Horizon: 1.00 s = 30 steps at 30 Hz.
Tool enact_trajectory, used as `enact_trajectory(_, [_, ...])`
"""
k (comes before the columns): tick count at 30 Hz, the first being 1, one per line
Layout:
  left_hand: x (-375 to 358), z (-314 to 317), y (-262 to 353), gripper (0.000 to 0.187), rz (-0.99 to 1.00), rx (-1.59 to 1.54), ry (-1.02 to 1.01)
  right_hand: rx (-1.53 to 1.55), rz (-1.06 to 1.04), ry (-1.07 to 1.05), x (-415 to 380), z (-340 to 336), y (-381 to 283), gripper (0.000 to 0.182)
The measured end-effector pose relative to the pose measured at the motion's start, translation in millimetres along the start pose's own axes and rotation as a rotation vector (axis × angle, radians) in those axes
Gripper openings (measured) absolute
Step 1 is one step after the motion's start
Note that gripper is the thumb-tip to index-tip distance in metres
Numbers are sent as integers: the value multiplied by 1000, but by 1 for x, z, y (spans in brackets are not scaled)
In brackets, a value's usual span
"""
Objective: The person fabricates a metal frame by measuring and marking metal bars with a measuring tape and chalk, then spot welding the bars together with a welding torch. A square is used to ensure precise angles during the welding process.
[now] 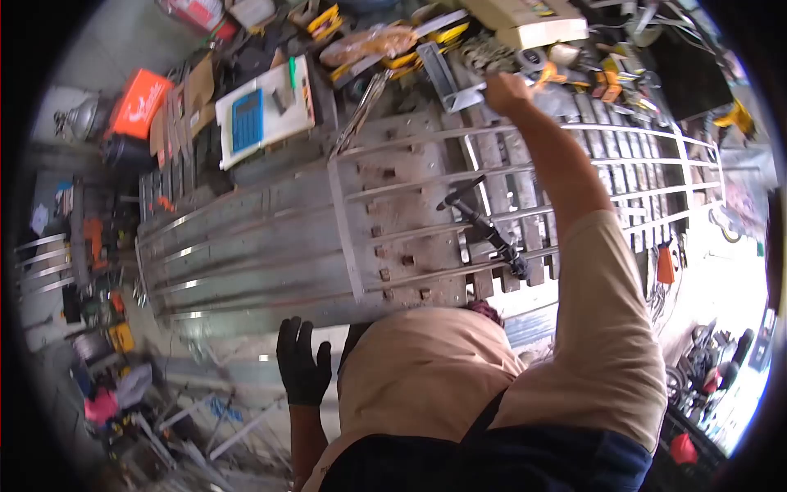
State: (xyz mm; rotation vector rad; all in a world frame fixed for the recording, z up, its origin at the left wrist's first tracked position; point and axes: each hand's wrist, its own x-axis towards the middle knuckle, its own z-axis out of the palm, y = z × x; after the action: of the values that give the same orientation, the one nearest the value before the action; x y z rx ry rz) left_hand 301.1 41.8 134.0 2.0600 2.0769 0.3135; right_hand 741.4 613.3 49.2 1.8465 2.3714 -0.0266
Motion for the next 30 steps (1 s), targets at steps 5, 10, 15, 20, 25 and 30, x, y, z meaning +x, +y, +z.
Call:
enact_trajectory(5, [-36, 26, 31, 57, -176, -26, -54, -73, -58, 31, 52, 124, 90, 48])
enact_trajectory(10, [-50, 36, 46, 40, -399, -117, -199, 218, -62, 211, 26, 98, 91, 61])
enact_trajectory(15, [-51, 37, 61, 30, -593, -48, -211, 515, -101, 323, -70, 52, 77, 51])
enact_trajectory(20, [-54, 48, 41, 25, -362, -16, -205, 604, -137, 462, -189, 36, 26, 41])
enact_trajectory(25, [-26, 42, 5, 22, -161, 32, -169, 636, -70, 358, -258, 4, -26, 46])
enact_trajectory(30, [72, -2, -42, 21, 40, -234, 266, 585, 107, 223, -306, -20, -70, 55])
